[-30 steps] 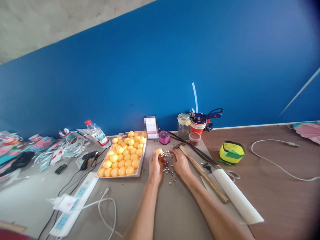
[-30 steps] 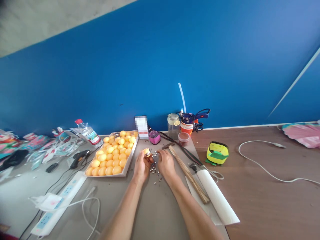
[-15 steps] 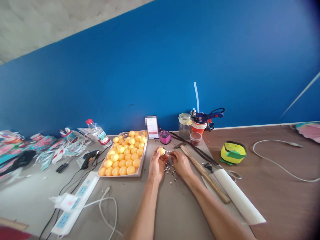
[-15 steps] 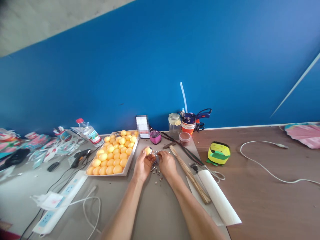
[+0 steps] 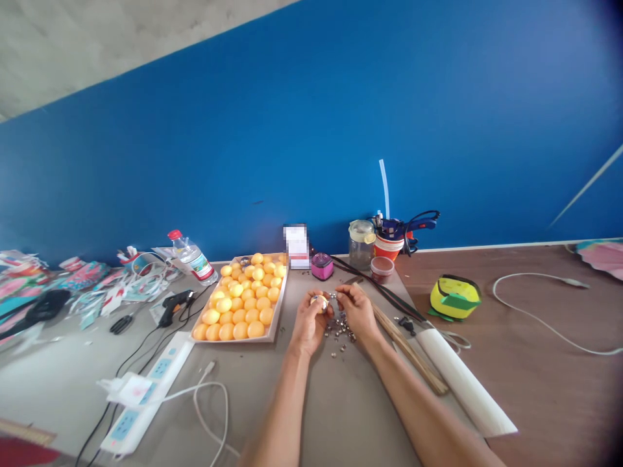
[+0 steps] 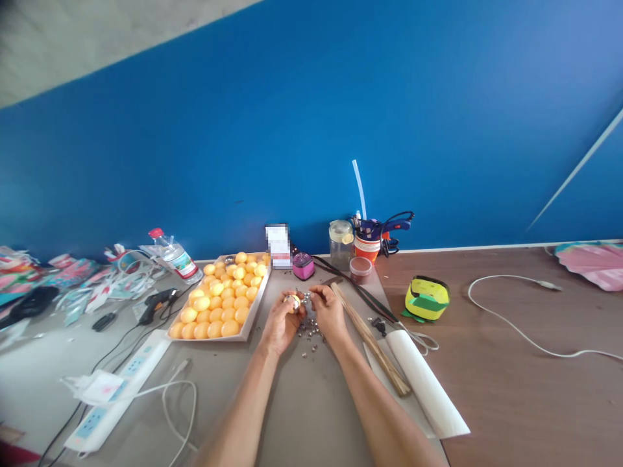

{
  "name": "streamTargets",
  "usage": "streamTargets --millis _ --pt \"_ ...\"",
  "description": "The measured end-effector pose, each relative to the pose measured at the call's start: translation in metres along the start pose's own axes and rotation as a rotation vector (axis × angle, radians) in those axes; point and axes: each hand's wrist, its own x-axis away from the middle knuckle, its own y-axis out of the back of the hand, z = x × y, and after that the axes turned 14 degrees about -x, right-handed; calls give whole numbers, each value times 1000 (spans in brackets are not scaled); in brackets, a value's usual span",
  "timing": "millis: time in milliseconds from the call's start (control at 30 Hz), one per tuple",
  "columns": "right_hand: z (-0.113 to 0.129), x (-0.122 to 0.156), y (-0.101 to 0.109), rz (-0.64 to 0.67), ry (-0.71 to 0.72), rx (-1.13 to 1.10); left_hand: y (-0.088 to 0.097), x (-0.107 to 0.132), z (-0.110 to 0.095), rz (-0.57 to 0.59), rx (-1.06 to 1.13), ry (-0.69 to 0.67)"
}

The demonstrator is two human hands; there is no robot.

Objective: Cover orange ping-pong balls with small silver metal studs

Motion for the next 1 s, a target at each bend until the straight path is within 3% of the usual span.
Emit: streamTargets --millis 133,367,767,1000 --pt "-1 -1 -1 -11 -79 -182 -2 2 2 43 -69 30" --pt "-2 1 -2 -4 -180 -316 -1 0 10 -31 -262 0" --pt "-2 3 -11 -27 -137 -287 -4 -2 8 -202 -662 -191" --pt "1 5 -9 46 -117 -319 -1 -2 11 -191 -667 -213"
